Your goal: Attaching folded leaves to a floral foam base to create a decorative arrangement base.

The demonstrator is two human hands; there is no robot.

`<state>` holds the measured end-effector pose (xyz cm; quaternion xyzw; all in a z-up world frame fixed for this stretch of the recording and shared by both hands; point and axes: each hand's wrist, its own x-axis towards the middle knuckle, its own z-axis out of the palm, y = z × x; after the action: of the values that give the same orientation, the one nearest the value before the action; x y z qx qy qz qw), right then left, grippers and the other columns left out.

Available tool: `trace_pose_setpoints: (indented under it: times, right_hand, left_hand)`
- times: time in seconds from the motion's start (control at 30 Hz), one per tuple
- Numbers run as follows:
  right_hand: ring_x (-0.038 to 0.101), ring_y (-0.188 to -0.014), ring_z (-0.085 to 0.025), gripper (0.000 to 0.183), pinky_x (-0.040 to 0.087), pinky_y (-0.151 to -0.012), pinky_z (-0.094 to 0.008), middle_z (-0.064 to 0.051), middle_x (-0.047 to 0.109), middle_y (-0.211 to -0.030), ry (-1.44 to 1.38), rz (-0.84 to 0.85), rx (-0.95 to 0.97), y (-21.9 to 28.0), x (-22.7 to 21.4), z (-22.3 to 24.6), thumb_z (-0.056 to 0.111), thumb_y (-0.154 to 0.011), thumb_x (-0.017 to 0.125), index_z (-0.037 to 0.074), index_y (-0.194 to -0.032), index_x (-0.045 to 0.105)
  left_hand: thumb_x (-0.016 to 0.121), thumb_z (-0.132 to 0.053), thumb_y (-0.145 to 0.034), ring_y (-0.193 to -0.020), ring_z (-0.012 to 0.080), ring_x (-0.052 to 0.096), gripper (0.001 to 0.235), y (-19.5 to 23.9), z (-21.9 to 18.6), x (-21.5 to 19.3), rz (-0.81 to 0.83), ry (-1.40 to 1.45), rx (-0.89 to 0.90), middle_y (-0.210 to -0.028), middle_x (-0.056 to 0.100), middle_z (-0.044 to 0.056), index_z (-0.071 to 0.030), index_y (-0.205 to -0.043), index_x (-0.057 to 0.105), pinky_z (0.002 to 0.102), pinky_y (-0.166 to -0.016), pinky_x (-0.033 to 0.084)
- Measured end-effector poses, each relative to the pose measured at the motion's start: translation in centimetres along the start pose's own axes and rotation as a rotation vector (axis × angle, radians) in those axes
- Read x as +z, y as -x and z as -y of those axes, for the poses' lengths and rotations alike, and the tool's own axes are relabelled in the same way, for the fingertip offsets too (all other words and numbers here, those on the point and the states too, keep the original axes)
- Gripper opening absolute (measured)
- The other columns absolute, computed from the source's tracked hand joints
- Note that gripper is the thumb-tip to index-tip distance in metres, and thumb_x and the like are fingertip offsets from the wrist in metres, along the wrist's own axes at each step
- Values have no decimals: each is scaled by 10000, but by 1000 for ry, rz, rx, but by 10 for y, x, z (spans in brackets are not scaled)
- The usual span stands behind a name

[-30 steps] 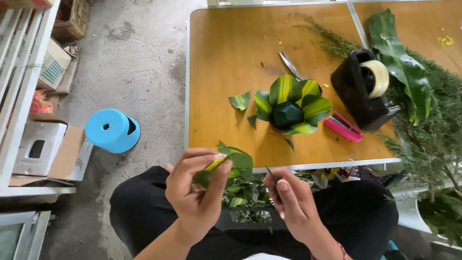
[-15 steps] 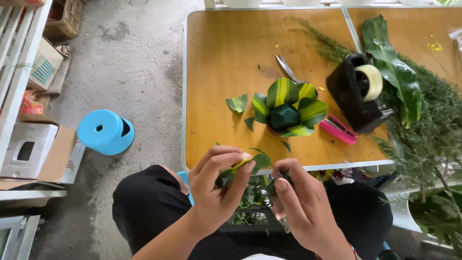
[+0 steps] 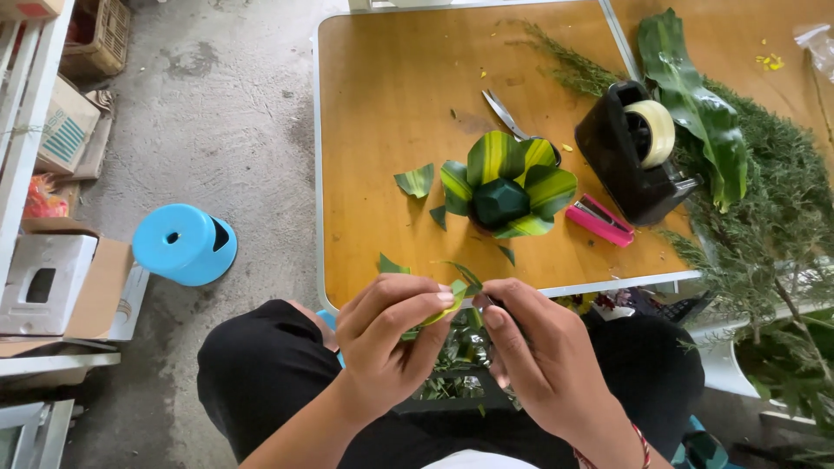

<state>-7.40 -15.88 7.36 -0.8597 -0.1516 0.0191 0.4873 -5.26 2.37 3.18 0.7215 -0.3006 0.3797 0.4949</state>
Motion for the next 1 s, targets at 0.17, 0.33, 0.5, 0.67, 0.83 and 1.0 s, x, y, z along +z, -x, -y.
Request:
trace_pose_setpoints:
  times: [0.17,0.33,0.5,0.67,0.83,1.0]
  right_hand:
    - [605,-393,-95,358,484,-479,-258,17,603,-574,-15,27,54,0,-3,2,356,-1045,411,112,-1047,673]
    - [594,-397,-97,367,471,-463,-259,17,569,-555,-21,37,82,0,-1,1,366,-1047,397,121,-1058,670]
    - [553,-409,-98,375,459,-457,-259,20,536,-564,-50,42,57,1,3,-2,365,-1057,380,103,-1028,648]
    - [440,-491,-132,382,423,-487,-291,-16,459,-595,-331,33,182,17,18,-35,344,-1053,440,25,-1031,650]
    - [360,-499,-124,290,419,-465,-288,5,340,-633,-613,-3,176,21,22,-48,245,-1053,497,-21,-1103,601]
    - [570,-710,-101,404,465,-594,-223,-6,585,-841,-215,-300,44,7,15,-31,276,-941,668,73,-1290,668]
  left_hand:
    - [672,-107,-1000,-799,226,718,95,1,1,0,-13,-24,22,-967,714,112,-68,-1079,636,318,-694,620]
    - [669,-93,-995,-783,227,715,86,1,1,1,-29,-35,42,-953,710,116,-56,-1062,631,312,-681,618]
    - [659,-95,-995,-786,230,723,74,1,1,2,-39,-34,29,-961,718,119,-51,-1047,632,313,-682,617]
    - [677,-60,-978,-819,215,728,92,0,-3,-2,-62,-12,-84,-967,701,136,-42,-1056,631,302,-724,637]
    - [656,-102,-992,-737,187,666,98,-6,-7,3,-105,82,-290,-946,655,141,-20,-1033,622,253,-635,563]
    - [692,-251,-965,-619,94,529,172,-7,-5,9,-39,292,-667,-791,617,3,-86,-965,642,237,-555,420]
